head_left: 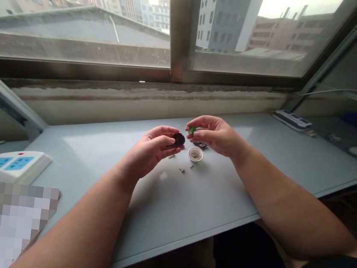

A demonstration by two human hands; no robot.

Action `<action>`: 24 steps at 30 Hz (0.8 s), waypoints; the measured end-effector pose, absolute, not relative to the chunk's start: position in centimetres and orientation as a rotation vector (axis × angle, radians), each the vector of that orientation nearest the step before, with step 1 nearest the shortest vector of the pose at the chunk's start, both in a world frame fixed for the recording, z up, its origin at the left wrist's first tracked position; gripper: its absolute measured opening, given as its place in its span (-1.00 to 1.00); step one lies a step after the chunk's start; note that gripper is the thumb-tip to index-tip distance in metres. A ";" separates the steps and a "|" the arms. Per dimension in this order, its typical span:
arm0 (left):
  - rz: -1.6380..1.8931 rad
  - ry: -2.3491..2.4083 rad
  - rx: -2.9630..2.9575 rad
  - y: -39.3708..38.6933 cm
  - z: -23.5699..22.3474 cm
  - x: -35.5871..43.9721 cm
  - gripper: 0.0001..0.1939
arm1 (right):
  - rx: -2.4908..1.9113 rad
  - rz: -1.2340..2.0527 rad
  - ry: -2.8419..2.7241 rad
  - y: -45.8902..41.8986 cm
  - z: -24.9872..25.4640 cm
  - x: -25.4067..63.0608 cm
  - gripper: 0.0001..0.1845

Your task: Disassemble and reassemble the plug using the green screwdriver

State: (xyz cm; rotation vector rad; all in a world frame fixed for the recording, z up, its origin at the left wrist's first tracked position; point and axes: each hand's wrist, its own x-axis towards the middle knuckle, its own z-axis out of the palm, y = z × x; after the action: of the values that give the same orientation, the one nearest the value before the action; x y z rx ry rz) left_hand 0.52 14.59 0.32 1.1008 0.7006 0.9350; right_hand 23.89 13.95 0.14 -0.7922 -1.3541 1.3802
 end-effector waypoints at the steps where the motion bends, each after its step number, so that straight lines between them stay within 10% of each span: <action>1: 0.939 0.693 1.107 14.6 0.2 0.5 -0.57 | -0.819 1.372 -1.376 14.0 0.0 23.9 -0.66; 24: 0.965 0.714 1.412 15.1 -1.8 0.3 -0.55 | -1.003 1.180 -1.538 13.6 -0.4 22.3 -0.77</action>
State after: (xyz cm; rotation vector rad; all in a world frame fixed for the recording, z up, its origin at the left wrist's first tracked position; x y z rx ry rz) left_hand 0.31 15.08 -1.76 1.4117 0.7139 0.9651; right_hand 22.34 13.63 -0.35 -1.0025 -1.5382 1.1804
